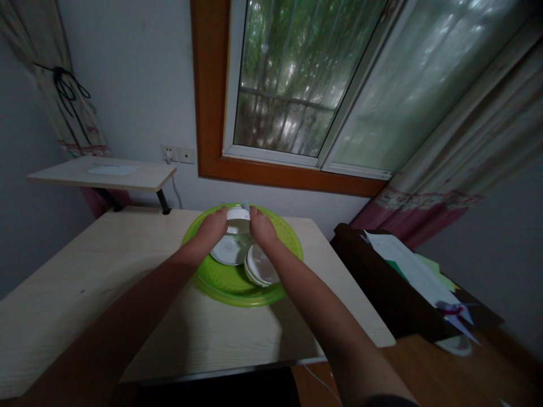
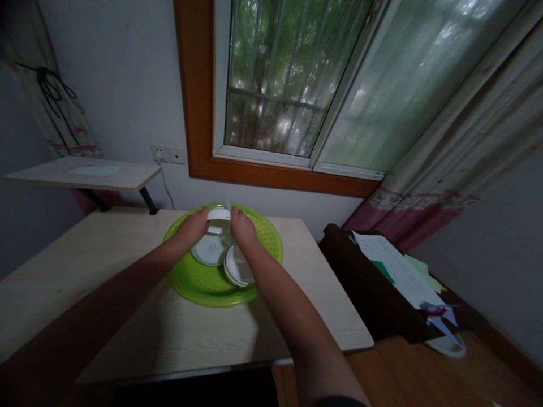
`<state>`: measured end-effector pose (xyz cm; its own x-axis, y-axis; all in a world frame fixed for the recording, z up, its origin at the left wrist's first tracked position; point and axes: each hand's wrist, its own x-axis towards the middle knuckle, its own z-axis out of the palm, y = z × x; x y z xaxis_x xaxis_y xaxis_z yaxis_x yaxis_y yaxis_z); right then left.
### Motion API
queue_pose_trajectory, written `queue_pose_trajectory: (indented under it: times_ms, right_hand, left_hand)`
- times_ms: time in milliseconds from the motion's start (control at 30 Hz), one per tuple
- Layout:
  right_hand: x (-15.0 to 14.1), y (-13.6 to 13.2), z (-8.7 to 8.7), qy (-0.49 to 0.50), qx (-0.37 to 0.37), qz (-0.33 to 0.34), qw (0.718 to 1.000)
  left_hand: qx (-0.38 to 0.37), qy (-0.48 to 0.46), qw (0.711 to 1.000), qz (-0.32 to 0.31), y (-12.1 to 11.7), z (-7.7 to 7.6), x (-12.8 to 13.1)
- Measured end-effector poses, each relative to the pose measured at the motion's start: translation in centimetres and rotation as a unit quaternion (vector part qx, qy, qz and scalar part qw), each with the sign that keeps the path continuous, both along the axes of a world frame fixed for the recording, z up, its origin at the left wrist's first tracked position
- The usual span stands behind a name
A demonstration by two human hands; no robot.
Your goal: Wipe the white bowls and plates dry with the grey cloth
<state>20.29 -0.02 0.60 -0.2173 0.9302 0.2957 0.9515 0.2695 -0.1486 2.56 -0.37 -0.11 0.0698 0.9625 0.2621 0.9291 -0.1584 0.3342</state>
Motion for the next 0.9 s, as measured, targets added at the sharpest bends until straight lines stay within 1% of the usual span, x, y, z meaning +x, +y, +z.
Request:
queue_pose_trajectory:
  times_ms: [100,167,200,300,367,433,533,600,700,800,900]
  right_hand:
    - [0.6,0.5,-0.1,0.061,-0.011,-0.017,0.998]
    - [0.9,0.9,-0.2,0.1,-0.017,-0.02,0.995]
    - [1.0,1.1,-0.4,0.113,-0.019,-0.02,0.993]
    - [1.1,1.4,-0.8,0.129,-0.026,-0.015,0.991]
    - [1.1,1.4,-1.0,0.126,-0.029,-0.011,0.992]
    - [1.0,1.2,-1.0,0.118,-0.028,-0.004,0.993]
    - [0.7,0.6,-0.5,0.072,-0.022,0.0,0.997]
    - [0.4,0.1,-0.1,0.018,-0.013,0.003,1.0]
    - [-0.2,-0.7,0.4,-0.055,-0.003,0.021,0.998]
    - [-0.6,-1.0,0.5,-0.075,-0.007,0.03,0.997]
    - [-0.5,-0.5,0.3,-0.032,-0.012,0.017,0.999]
  left_hand:
    - [-0.002,-0.042,0.999,0.006,0.7,-0.5,-0.6]
    - [-0.01,-0.078,0.997,-0.001,1.2,-1.1,-0.9]
    - [-0.026,-0.108,0.994,-0.012,1.4,-1.4,-1.0]
    - [-0.087,-0.214,0.972,-0.036,1.9,-2.2,-1.1]
    - [-0.093,-0.239,0.966,-0.038,2.1,-2.4,-1.1]
    - [-0.07,-0.207,0.975,-0.028,2.2,-2.3,-1.1]
    - [-0.023,-0.097,0.995,0.001,1.8,-1.7,-1.0]
    - [-0.013,-0.036,0.999,0.01,1.3,-1.1,-0.8]
    - [-0.005,0.036,0.999,0.003,0.5,-0.5,-0.3]
    - [-0.007,0.061,0.998,0.01,-0.1,-0.1,0.1]
    - [0.0,0.046,0.999,0.011,0.0,-0.1,0.1]
